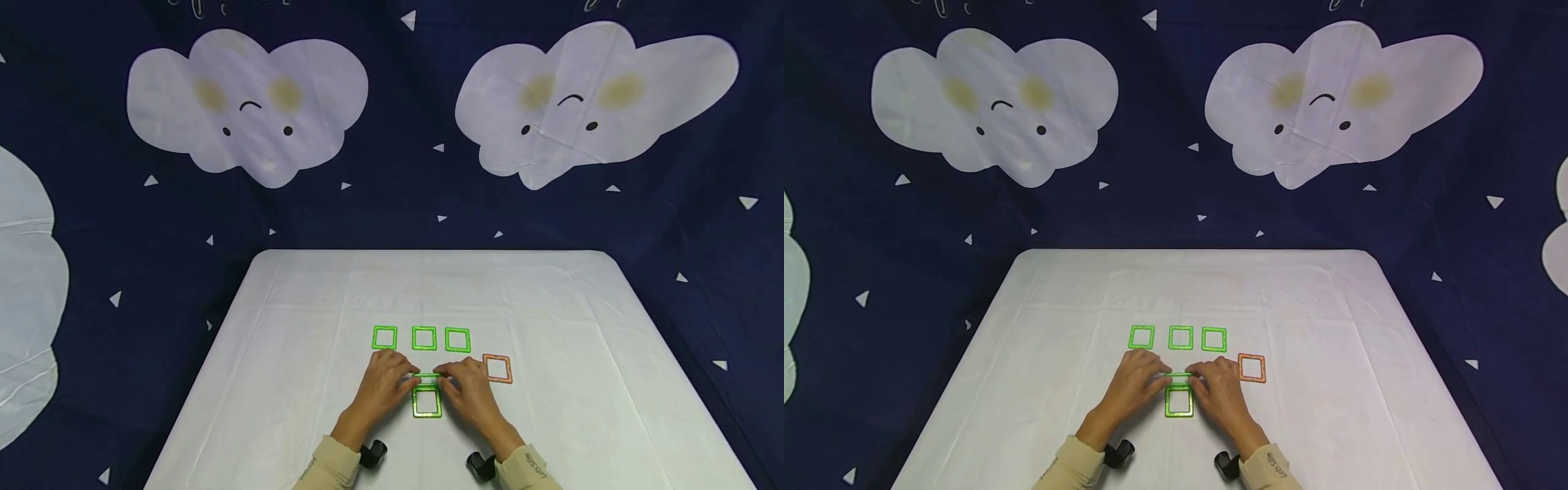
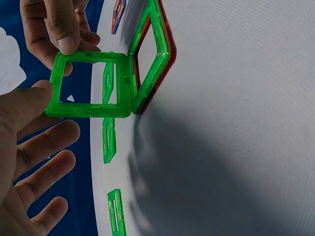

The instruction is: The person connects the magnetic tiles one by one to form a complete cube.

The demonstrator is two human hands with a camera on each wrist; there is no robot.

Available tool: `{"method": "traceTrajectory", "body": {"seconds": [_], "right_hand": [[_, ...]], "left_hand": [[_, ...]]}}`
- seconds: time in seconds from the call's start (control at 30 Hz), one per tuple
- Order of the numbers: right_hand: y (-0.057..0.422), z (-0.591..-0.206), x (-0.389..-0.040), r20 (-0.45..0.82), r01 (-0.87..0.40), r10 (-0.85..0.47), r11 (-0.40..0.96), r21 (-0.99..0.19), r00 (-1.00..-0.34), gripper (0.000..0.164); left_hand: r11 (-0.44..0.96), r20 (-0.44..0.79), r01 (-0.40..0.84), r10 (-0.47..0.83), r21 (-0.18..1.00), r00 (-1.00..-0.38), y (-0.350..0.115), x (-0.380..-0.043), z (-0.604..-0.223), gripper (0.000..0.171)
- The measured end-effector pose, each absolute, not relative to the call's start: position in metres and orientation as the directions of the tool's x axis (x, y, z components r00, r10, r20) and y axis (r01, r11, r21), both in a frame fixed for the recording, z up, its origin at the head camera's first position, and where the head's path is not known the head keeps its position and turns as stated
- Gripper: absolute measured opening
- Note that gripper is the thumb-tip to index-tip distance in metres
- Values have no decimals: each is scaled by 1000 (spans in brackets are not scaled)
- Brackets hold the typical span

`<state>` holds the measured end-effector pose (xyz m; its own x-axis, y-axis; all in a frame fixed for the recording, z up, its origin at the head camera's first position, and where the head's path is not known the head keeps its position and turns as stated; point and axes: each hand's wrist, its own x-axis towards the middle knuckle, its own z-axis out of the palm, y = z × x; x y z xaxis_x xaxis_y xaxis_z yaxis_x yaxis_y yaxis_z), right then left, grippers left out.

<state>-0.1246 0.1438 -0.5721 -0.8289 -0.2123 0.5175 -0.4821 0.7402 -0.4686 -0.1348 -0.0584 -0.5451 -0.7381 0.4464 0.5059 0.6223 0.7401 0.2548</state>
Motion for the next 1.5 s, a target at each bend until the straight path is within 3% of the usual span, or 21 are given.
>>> {"method": "traceTrajectory", "body": {"seconds": [0.87, 1.17, 1.5], "right_hand": [[159, -565, -139, 565, -478, -182, 762, -437, -805, 26], [173, -556, -154, 462, -361, -124, 806, -469, -878, 21], [189, -553, -169, 434, -325, -104, 818, -475, -895, 22]], "left_hand": [[770, 558, 590, 388, 241, -734, -63, -129, -551, 13], [776, 570, 569, 347, 270, -745, -62, -123, -553, 14], [798, 570, 544, 329, 259, -753, -64, -119, -552, 15]]}}
